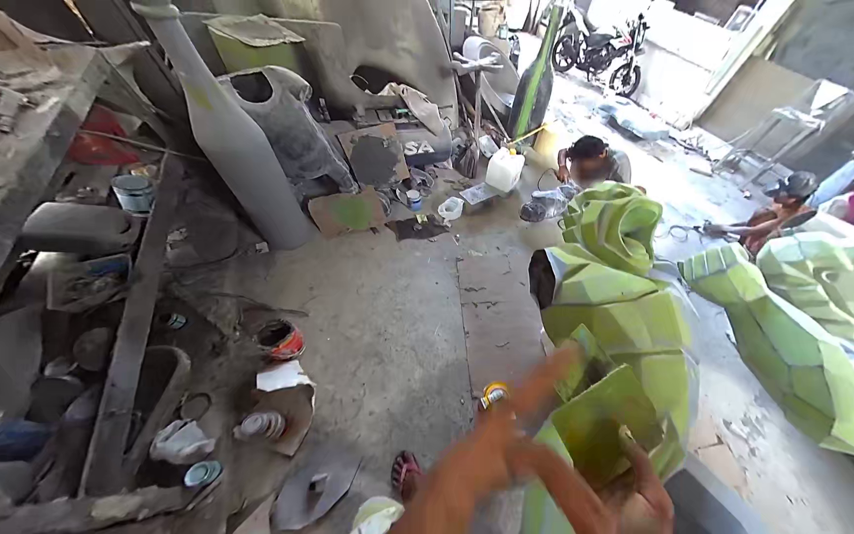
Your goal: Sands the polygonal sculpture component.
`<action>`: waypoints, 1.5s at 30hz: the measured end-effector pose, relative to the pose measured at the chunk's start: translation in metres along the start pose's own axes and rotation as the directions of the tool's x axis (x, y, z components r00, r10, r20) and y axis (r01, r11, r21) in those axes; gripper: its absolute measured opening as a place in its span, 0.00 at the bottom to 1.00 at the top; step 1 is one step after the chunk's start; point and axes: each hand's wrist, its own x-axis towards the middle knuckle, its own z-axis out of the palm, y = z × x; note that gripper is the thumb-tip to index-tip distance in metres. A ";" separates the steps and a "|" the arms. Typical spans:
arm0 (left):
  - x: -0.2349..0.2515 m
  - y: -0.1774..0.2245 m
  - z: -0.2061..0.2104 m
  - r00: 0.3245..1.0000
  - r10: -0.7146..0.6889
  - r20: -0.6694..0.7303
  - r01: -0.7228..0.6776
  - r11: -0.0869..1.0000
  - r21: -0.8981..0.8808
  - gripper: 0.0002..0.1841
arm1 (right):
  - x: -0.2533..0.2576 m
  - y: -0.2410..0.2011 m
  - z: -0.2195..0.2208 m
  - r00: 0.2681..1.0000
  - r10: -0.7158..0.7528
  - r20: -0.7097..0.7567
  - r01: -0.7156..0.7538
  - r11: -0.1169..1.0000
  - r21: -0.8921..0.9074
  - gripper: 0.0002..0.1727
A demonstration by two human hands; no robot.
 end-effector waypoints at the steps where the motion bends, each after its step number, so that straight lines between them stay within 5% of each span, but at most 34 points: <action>1: 0.015 -0.037 -0.031 0.986 -0.010 -0.167 0.034 0.990 0.139 0.48 | 0.008 0.010 0.021 1.000 -0.016 0.026 0.016 1.000 0.000 0.14; 3: 0.032 -0.090 -0.074 0.911 -0.221 -0.347 0.291 0.942 0.165 0.52 | 0.019 0.031 0.061 0.997 -0.026 0.077 0.027 0.999 -0.017 0.13; 5: 0.047 -0.111 -0.094 0.842 -0.409 -0.352 0.392 0.912 -0.122 0.41 | 0.026 0.055 0.097 0.989 -0.058 0.137 0.074 0.991 -0.111 0.11; 8: 0.067 -0.118 -0.108 0.730 -0.518 -0.445 0.320 0.835 -0.447 0.23 | 0.036 0.092 0.130 0.965 -0.139 0.222 0.203 0.933 -0.298 0.11; 11: 0.078 -0.113 -0.132 0.634 -0.602 -0.485 0.268 0.759 -0.593 0.15 | 0.062 0.102 0.149 0.930 -0.262 0.259 0.349 0.853 -0.389 0.18; 15: 0.084 -0.109 -0.173 0.558 -0.541 -0.629 0.132 0.806 -0.576 0.15 | 0.117 0.075 0.160 0.866 -0.475 0.156 0.494 0.765 -0.414 0.21; 17: 0.096 -0.103 -0.192 0.526 -0.444 -0.725 0.095 0.878 -0.469 0.20 | 0.135 0.061 0.169 0.879 -0.430 0.208 0.477 0.780 -0.404 0.21; 20: 0.112 -0.096 -0.209 0.725 -0.268 -0.634 0.091 0.951 -0.297 0.28 | 0.155 0.061 0.183 0.793 -0.256 0.553 0.522 0.754 -0.399 0.29; 23: 0.128 -0.097 -0.234 0.939 -0.194 -0.285 0.098 0.943 -0.319 0.21 | 0.177 0.064 0.208 0.706 -0.223 0.672 0.623 0.647 -0.440 0.20; 26: 0.157 -0.101 -0.270 0.977 -0.128 0.169 0.202 0.804 -0.559 0.30 | 0.208 0.065 0.237 0.594 -0.259 0.762 0.743 0.540 -0.395 0.18; 28: 0.178 -0.100 -0.273 0.959 -0.128 0.252 0.263 0.732 -0.629 0.36 | 0.221 0.074 0.257 0.527 -0.270 0.806 0.814 0.431 -0.389 0.17; 32: 0.240 -0.086 -0.242 0.915 -0.351 -0.202 0.245 0.876 -0.415 0.30 | 0.254 0.095 0.304 0.360 -0.396 0.845 0.924 0.030 -0.380 0.19; 35: 0.290 -0.110 -0.235 0.888 -0.104 -0.448 0.100 0.994 -0.033 0.39 | 0.292 0.083 0.347 0.327 -0.527 0.785 0.883 -0.125 -0.453 0.15; 38: 0.337 -0.114 -0.243 0.893 0.129 -0.430 -0.014 0.965 0.261 0.39 | 0.324 0.071 0.396 0.401 -0.654 0.642 0.776 -0.130 -0.617 0.18; 42: 0.393 -0.108 -0.269 0.901 0.208 -0.381 -0.059 0.928 0.368 0.31 | 0.354 0.078 0.435 0.256 -0.723 0.642 0.830 -0.176 -0.529 0.18; 45: 0.420 -0.101 -0.282 0.932 0.137 -0.335 0.003 0.923 0.385 0.29 | 0.380 0.080 0.448 0.166 -0.719 0.675 0.908 -0.155 -0.390 0.20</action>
